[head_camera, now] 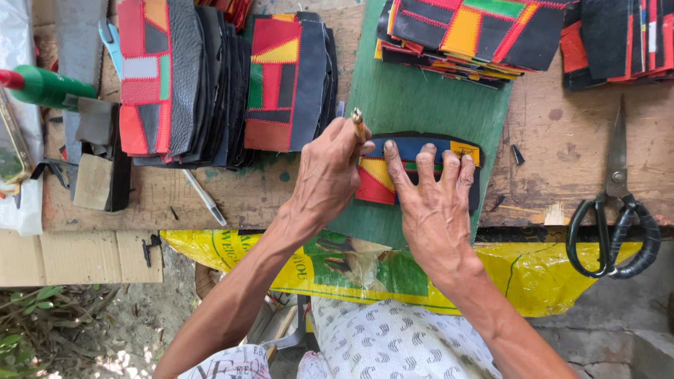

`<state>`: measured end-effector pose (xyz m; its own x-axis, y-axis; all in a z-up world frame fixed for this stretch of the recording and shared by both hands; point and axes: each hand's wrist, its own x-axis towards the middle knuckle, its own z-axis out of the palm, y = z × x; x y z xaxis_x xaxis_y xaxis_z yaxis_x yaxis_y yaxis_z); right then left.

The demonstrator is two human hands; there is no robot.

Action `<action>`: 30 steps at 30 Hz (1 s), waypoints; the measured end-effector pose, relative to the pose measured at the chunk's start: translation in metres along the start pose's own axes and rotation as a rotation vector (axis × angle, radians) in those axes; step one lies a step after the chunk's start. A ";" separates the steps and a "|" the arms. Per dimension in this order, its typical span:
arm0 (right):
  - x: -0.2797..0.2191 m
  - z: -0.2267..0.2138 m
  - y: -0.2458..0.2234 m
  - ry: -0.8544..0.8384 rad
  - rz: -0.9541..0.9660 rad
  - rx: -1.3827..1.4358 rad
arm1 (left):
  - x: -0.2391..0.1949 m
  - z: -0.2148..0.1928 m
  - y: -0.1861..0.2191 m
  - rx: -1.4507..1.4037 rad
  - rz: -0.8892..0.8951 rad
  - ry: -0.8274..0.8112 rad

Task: The person marks colorful patterned fabric pieces with a pencil and a blue plastic template, then stacks the marked pieces on a wooden workbench. The person repeats this process for multiple fabric pieces.

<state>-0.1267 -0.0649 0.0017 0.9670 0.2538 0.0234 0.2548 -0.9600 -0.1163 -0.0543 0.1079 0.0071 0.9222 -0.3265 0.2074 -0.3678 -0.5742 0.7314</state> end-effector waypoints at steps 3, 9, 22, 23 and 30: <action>-0.003 0.000 -0.001 0.006 -0.008 0.006 | -0.003 0.000 0.000 0.031 -0.015 0.032; -0.001 -0.003 -0.001 0.008 -0.009 0.000 | -0.002 -0.003 0.000 0.015 -0.024 -0.014; -0.011 0.005 0.004 0.074 0.046 0.145 | 0.000 0.017 -0.004 -0.294 -0.141 0.054; -0.011 0.005 0.004 0.069 0.040 0.126 | 0.000 0.017 -0.005 -0.282 -0.132 0.057; -0.010 0.006 0.004 0.062 0.027 0.122 | 0.001 0.014 -0.001 -0.223 -0.090 0.011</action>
<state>-0.1348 -0.0708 -0.0050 0.9729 0.2168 0.0800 0.2298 -0.9437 -0.2378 -0.0545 0.0975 -0.0020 0.9517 -0.2727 0.1412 -0.2498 -0.4205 0.8722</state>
